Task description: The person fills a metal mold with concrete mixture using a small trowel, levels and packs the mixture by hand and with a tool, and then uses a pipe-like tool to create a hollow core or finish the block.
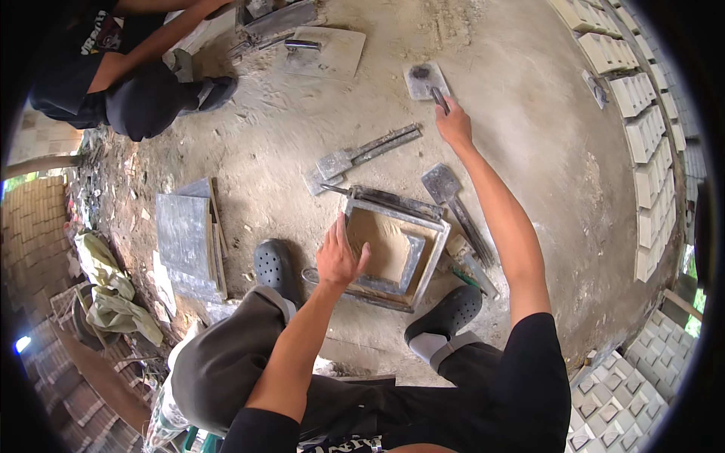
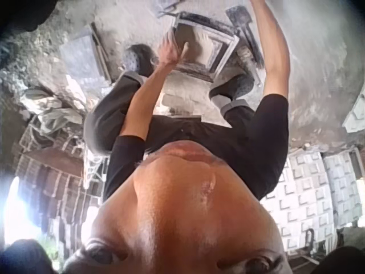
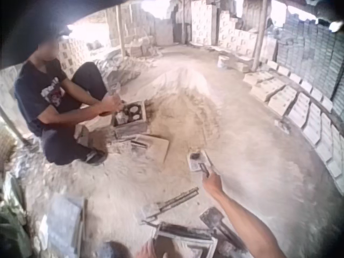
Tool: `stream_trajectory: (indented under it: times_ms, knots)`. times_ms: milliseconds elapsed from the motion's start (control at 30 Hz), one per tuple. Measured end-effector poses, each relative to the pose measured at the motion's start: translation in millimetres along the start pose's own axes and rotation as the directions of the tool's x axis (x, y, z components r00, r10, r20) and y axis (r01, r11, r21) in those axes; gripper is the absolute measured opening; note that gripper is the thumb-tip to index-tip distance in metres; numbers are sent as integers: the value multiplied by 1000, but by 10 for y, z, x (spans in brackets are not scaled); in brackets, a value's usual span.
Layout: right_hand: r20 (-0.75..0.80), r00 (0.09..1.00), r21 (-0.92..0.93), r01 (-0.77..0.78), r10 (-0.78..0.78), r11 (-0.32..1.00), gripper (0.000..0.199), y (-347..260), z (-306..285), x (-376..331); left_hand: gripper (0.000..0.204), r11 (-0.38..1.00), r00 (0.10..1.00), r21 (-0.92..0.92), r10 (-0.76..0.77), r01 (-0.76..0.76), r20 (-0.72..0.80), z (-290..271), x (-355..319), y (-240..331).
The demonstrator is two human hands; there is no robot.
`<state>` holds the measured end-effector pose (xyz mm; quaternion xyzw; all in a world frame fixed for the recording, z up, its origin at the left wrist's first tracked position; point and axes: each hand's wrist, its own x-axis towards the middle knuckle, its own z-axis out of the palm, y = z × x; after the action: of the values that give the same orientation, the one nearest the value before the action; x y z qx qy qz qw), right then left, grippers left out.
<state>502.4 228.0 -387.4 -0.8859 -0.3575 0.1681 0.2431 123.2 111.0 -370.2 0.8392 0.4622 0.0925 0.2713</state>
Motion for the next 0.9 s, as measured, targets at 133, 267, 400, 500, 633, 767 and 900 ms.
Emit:
stream_trajectory:
  times_ms: [133,267,400,500,633,767,900]
  knots:
    - [-106,994,-28,-4,1,1000,47,-91,290,751,92,1000,1000,-25,8,-8,11,21,42,-5]
    - [-90,995,-41,29,-33,999,49,-303,480,1494,91,1000,1000,15,-11,11,12,20,16,-41]
    - [-141,988,-74,49,-59,996,41,-236,630,2421,93,1000,999,9,-1,1,39,0,59,-26]
    - [205,954,95,-242,219,966,41,-271,600,2905,90,999,996,-9,-50,51,70,7,53,-6]
    - [52,996,7,-78,77,997,43,-341,705,2735,93,1000,998,1,-17,17,65,-42,52,-27]
    - [-168,980,-33,105,-109,994,42,-358,551,1910,89,996,992,-31,-84,87,92,1,41,-37]
    - [-117,971,-41,205,-208,978,42,-274,-90,1109,90,995,986,-46,-83,91,142,-64,9,3]
